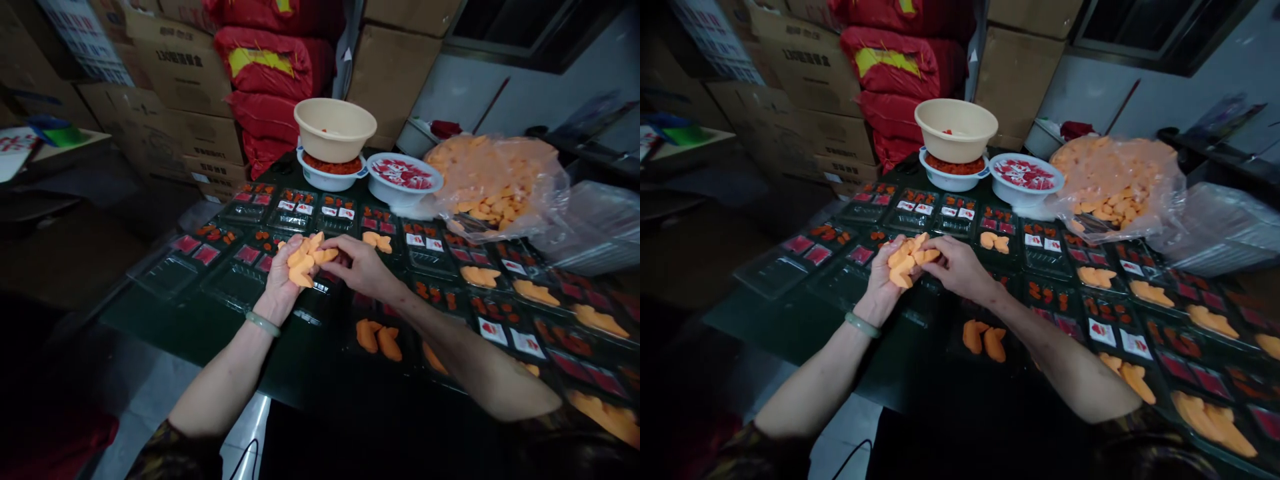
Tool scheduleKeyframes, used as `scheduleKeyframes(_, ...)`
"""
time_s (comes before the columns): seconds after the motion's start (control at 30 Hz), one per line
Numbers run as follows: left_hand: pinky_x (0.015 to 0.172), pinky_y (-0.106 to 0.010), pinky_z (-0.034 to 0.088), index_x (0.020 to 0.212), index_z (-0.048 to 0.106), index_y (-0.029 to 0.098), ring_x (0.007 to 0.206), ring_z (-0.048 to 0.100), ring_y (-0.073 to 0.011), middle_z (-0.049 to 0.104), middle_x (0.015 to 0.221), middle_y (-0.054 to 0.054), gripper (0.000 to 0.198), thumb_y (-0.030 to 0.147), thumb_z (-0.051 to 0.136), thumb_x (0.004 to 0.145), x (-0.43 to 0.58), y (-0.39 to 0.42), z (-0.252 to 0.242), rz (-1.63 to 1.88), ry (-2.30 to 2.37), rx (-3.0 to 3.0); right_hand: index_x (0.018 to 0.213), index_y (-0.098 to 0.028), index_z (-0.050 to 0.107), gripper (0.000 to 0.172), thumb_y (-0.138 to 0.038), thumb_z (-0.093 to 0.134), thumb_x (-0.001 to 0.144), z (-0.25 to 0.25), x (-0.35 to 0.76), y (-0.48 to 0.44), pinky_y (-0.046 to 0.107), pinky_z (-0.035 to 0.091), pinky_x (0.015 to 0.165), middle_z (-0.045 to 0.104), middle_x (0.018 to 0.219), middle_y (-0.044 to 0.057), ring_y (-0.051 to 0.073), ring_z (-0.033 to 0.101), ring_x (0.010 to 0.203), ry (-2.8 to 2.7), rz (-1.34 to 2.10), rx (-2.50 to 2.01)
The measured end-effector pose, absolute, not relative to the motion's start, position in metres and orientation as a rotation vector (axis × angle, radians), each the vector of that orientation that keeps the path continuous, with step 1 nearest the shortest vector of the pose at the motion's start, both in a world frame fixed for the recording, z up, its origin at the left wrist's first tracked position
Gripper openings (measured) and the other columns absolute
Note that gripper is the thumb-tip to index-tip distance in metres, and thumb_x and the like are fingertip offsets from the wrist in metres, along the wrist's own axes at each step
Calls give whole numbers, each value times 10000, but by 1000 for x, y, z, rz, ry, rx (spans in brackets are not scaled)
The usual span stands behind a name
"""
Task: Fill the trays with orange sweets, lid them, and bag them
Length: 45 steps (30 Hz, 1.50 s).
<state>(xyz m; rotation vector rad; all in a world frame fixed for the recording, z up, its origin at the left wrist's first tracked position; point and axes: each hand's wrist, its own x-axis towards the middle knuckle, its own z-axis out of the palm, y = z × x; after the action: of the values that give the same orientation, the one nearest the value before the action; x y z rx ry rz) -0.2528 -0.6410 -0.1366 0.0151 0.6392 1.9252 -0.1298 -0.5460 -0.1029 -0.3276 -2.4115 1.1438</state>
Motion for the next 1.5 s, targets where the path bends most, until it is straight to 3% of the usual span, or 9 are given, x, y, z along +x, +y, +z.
scheduleKeyframes(0.1, 387, -191, 435, 778, 530, 173, 624, 611, -152, 624, 853, -56, 59, 175, 577, 743, -257, -641, -135, 1973, 578, 26, 778, -179, 597, 106, -277, 626, 747, -95, -129, -553, 211, 429, 511, 594, 672, -20, 76, 505, 522, -2199, 1289, -433)
scheduleKeyframes(0.23, 380, -172, 428, 805, 553, 141, 605, 604, -137, 610, 811, -88, 86, 210, 502, 808, -266, -644, -128, 1933, 518, 30, 783, -161, 624, 162, -317, 626, 740, -86, -129, -523, 183, 390, 435, 555, 568, -32, 72, 495, 475, -1926, 1536, -596)
scheduleKeyframes(0.47, 366, -158, 406, 772, 550, 137, 541, 566, -112, 587, 751, -82, 166, 246, 449, 844, -276, -650, -120, 1980, 502, -28, 779, -119, 618, 137, -184, 502, 812, -115, -190, -470, 145, 411, 440, 622, 650, 13, 56, 530, 491, -2034, 1087, -1197)
scheduleKeyframes(0.7, 385, -163, 426, 817, 550, 136, 608, 605, -139, 596, 784, -80, 94, 216, 503, 804, -277, -649, -129, 1992, 468, 23, 753, -144, 635, 87, -227, 637, 727, -151, -234, -439, 300, 486, 741, 680, 863, 83, 218, 638, 869, -2230, 749, -1398)
scheduleKeyframes(0.9, 385, -201, 446, 819, 516, 176, 678, 644, -192, 617, 904, -55, 127, 178, 600, 724, -277, -646, -138, 2049, 502, 133, 1037, -136, 601, 345, -180, 681, 704, -147, -225, -440, 409, 409, 882, 648, 1041, 167, 314, 549, 1081, -2377, 553, -1340)
scheduleKeyframes(1.03, 373, -212, 461, 817, 528, 175, 679, 659, -207, 626, 912, -45, 174, 160, 627, 674, -274, -646, -138, 2056, 601, 184, 1016, -192, 595, 280, -399, 452, 893, -129, -207, -472, 254, 467, 630, 678, 893, 70, 175, 630, 791, -2446, 736, -1132)
scheduleKeyframes(1.13, 362, -232, 475, 810, 532, 167, 641, 662, -213, 638, 884, -50, 181, 152, 630, 658, -272, -644, -140, 2037, 685, 240, 882, -172, 604, 352, -494, 467, 857, -114, -194, -503, 177, 376, 430, 654, 697, 24, 88, 537, 513, -2469, 1319, -735)
scheduleKeyframes(1.3, 360, -221, 472, 828, 545, 153, 672, 674, -237, 656, 874, -80, 191, 170, 632, 659, -271, -643, -141, 1970, 712, 231, 694, -141, 573, 253, -350, 710, 655, -94, -181, -503, 149, 313, 344, 548, 507, -30, 48, 437, 402, -2111, 1690, -546)
scheduleKeyframes(1.5, 363, -218, 463, 794, 539, 157, 594, 632, -171, 651, 840, -55, 177, 153, 645, 653, -273, -645, -139, 1974, 695, 166, 797, -156, 566, 117, -184, 657, 729, -87, -178, -444, 136, 244, 313, 500, 470, -63, 32, 373, 346, -1979, 1531, -930)
